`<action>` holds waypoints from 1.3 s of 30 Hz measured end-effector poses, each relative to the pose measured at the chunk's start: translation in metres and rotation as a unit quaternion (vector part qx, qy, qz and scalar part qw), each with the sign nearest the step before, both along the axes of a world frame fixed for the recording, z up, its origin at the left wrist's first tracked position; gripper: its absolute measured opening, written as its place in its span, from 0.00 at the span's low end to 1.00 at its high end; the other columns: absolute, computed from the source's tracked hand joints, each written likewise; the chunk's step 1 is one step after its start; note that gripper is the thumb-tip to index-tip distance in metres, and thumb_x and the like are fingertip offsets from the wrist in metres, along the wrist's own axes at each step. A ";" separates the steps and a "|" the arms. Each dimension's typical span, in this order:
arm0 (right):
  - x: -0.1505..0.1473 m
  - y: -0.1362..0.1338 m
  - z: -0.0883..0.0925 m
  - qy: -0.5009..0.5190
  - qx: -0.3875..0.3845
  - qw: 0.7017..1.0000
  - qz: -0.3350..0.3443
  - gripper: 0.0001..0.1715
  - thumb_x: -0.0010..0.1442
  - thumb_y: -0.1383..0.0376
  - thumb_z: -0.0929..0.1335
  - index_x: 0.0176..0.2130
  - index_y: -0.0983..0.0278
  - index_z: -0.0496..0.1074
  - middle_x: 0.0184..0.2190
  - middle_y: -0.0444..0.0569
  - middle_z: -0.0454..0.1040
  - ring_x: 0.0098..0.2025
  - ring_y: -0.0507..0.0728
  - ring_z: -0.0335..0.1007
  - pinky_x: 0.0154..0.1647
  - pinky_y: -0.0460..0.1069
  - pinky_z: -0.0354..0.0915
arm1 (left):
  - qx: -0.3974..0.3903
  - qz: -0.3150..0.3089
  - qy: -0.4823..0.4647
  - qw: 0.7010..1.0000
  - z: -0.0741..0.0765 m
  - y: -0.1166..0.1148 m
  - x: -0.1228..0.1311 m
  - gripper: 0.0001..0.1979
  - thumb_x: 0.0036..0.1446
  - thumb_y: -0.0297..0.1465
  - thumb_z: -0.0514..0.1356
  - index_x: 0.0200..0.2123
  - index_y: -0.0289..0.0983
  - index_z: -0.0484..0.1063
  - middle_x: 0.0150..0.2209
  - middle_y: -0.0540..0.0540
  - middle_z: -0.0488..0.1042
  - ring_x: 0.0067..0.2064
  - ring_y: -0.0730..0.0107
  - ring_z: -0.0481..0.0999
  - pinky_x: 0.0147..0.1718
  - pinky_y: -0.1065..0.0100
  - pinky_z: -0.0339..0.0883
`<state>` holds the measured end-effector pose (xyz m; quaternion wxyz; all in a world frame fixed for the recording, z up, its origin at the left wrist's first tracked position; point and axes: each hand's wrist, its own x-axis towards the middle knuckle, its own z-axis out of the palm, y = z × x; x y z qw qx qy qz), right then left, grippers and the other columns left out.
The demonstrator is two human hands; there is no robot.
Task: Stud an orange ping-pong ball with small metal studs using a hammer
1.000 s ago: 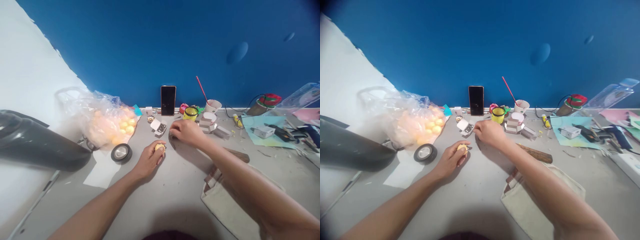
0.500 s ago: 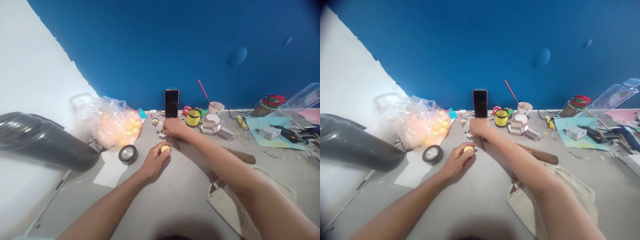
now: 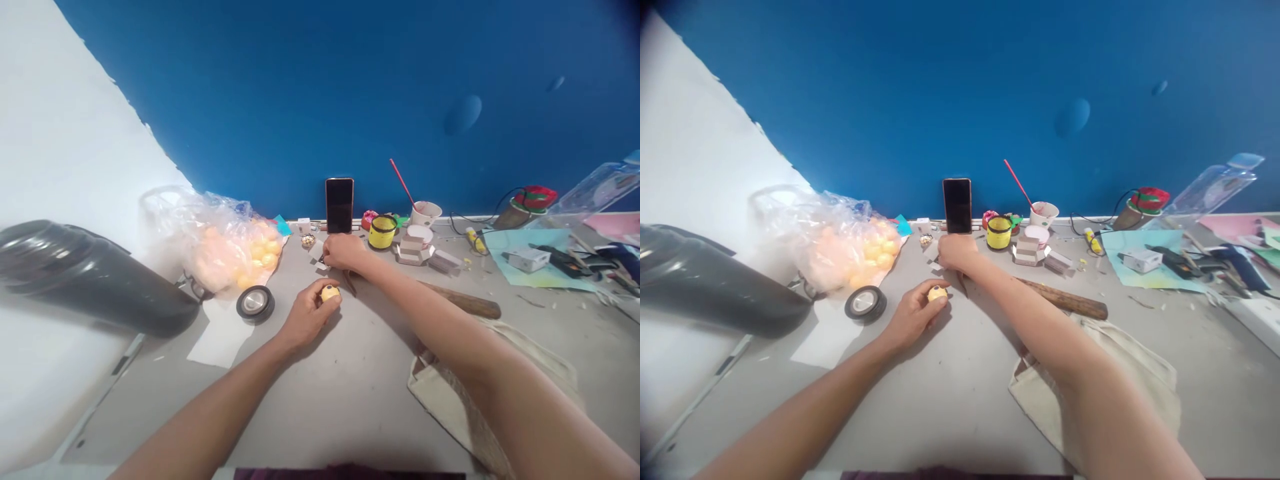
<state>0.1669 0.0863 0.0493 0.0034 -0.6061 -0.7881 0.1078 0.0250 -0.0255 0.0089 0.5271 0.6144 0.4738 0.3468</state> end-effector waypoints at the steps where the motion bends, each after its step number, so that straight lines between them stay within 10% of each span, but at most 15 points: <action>1: 0.001 -0.001 0.000 0.006 0.002 1.000 -0.003 0.19 0.60 0.65 0.68 0.49 0.65 0.79 0.49 0.61 0.81 0.49 0.64 0.78 0.45 0.52 0.71 | -0.002 -0.001 -0.004 1.000 0.000 0.000 0.000 0.18 0.57 0.40 0.63 0.47 0.35 0.73 0.21 0.56 0.65 0.20 0.77 0.61 0.22 0.71 0.55; 13: 0.022 -0.002 0.001 0.121 0.055 0.991 -0.008 0.13 0.60 0.63 0.67 0.39 0.58 0.83 0.42 0.47 0.83 0.42 0.58 0.77 0.38 0.47 0.65 | -0.112 0.022 -0.188 0.975 -0.006 0.012 -0.006 0.15 0.50 0.35 0.67 0.41 0.35 0.73 0.29 0.48 0.75 0.21 0.74 0.69 0.23 0.68 0.65; 17: 0.032 -0.025 0.005 0.314 0.001 0.948 0.052 0.11 0.58 0.63 0.68 0.33 0.63 0.82 0.32 0.45 0.81 0.34 0.53 0.74 0.32 0.44 0.62 | -0.177 0.071 -0.302 0.934 -0.001 0.019 -0.010 0.12 0.47 0.34 0.69 0.33 0.34 0.73 0.33 0.46 0.75 0.26 0.75 0.71 0.21 0.73 0.62; 20: 0.037 -0.050 0.010 0.394 -0.068 0.914 0.078 0.11 0.57 0.63 0.69 0.30 0.64 0.81 0.25 0.43 0.77 0.27 0.50 0.68 0.27 0.44 0.59 | -0.176 0.115 -0.297 0.931 0.005 0.017 -0.010 0.14 0.46 0.34 0.73 0.34 0.35 0.75 0.31 0.47 0.75 0.26 0.76 0.72 0.20 0.76 0.60; 29: 0.035 -0.093 0.006 0.335 -0.056 0.940 -0.015 0.09 0.55 0.66 0.69 0.25 0.64 0.75 0.22 0.41 0.74 0.26 0.49 0.65 0.26 0.45 0.55 | -0.064 0.116 -0.143 0.981 0.002 0.006 -0.005 0.13 0.46 0.36 0.73 0.29 0.34 0.78 0.21 0.50 0.73 0.21 0.77 0.67 0.24 0.71 0.61; 39: 0.028 -0.114 -0.006 0.478 -0.034 0.876 -0.049 0.03 0.55 0.67 0.71 0.32 0.63 0.78 0.29 0.44 0.80 0.31 0.53 0.73 0.32 0.46 0.63 | -0.178 0.091 -0.242 0.949 0.003 0.000 0.002 0.16 0.45 0.38 0.74 0.31 0.33 0.76 0.20 0.52 0.69 0.22 0.75 0.68 0.22 0.71 0.62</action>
